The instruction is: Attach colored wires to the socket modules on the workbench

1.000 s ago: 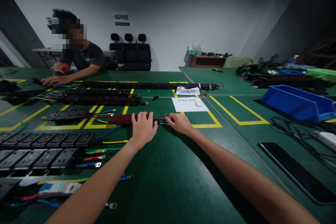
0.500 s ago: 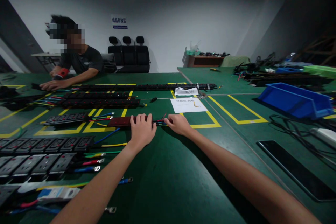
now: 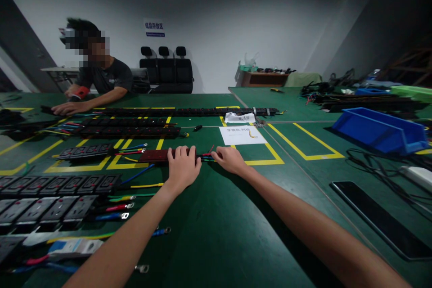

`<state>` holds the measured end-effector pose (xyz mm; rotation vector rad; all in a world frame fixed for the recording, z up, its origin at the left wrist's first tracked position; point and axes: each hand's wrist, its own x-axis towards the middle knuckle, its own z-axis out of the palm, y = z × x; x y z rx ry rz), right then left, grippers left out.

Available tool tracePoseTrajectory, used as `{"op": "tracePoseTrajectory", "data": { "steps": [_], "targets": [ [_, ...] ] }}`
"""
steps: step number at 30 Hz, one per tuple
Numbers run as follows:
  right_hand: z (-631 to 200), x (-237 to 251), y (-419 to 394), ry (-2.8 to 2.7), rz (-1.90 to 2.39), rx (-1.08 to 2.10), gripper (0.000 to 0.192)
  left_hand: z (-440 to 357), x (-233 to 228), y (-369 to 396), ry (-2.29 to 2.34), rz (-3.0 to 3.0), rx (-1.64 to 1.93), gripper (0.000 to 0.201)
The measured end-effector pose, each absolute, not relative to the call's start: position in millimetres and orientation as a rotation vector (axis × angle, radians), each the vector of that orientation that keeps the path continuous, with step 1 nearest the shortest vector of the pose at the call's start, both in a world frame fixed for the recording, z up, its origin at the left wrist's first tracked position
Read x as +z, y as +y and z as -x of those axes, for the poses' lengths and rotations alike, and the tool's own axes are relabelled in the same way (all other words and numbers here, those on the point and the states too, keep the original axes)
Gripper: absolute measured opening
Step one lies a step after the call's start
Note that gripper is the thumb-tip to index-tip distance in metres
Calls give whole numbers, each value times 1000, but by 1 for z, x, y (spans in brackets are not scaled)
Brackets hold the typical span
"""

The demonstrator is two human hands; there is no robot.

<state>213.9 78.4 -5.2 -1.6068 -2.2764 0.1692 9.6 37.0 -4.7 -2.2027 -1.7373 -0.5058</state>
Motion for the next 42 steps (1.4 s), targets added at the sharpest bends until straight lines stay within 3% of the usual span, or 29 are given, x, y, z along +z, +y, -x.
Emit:
{"op": "tracePoseTrajectory", "data": {
  "steps": [42],
  "targets": [
    [-214, -5, 78, -2294, 1607, 158, 37, -11, -3, 36, -1749, 2200, -494, 46]
  ]
}}
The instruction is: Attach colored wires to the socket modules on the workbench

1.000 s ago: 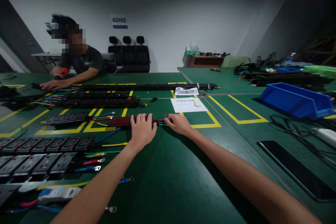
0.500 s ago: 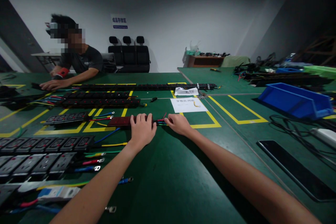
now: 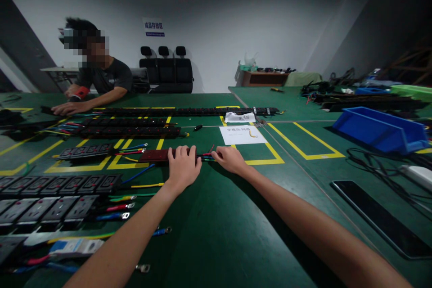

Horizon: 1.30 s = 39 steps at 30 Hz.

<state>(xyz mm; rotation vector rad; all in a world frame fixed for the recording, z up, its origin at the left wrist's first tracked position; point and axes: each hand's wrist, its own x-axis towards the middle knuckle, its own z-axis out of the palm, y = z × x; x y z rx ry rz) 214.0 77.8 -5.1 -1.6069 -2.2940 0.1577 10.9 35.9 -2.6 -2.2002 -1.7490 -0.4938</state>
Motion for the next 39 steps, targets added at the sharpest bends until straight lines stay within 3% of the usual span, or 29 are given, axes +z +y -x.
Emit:
{"op": "tracePoseTrajectory", "data": {
  "steps": [39],
  "targets": [
    [-215, -7, 80, -2306, 1595, 140, 37, -11, -4, 36, -1747, 2208, -494, 47]
  ]
}}
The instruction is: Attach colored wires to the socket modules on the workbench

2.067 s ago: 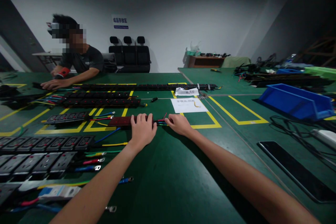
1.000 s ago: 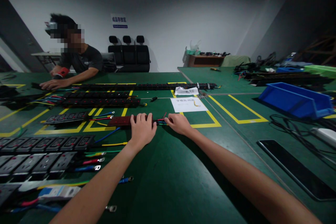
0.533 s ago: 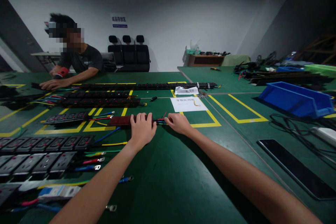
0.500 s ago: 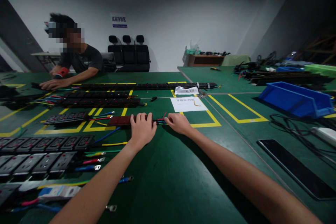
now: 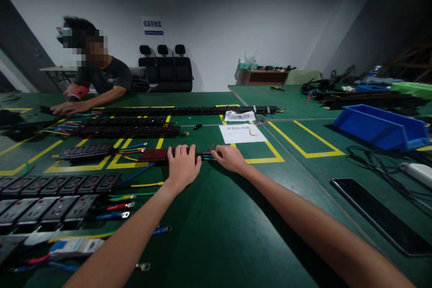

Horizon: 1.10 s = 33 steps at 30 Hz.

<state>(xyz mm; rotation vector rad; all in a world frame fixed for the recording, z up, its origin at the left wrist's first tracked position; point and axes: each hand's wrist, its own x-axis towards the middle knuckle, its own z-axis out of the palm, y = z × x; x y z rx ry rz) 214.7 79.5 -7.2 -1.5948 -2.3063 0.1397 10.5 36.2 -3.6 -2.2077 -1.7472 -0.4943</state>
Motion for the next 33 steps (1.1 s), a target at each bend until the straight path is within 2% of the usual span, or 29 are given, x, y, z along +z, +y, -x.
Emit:
{"op": "tracePoseTrajectory", "data": {
  "steps": [33],
  "targets": [
    [-215, -9, 81, -2316, 1618, 126, 39, -10, -3, 37, -1739, 2205, -487, 46]
  ]
}}
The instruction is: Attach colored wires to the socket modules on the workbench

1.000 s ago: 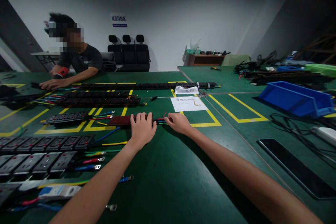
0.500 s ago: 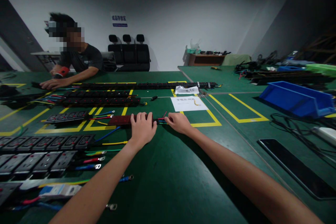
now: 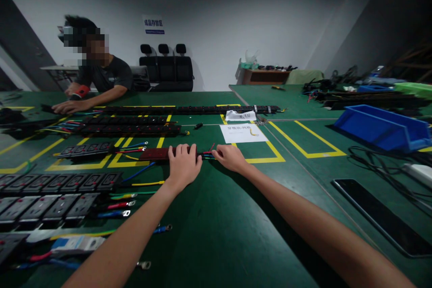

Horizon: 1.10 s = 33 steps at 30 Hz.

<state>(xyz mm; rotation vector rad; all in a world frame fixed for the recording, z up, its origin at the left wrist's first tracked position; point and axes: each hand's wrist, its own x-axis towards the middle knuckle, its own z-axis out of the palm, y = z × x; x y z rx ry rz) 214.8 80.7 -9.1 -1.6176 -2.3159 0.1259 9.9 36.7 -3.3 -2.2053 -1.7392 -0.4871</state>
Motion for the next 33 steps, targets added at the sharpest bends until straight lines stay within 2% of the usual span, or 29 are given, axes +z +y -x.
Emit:
{"op": "tracePoseTrajectory", "data": {
  "steps": [33],
  "targets": [
    [-214, -8, 80, -2323, 1621, 127, 38, -11, -1, 35, -1774, 2227, -502, 48]
  ]
}}
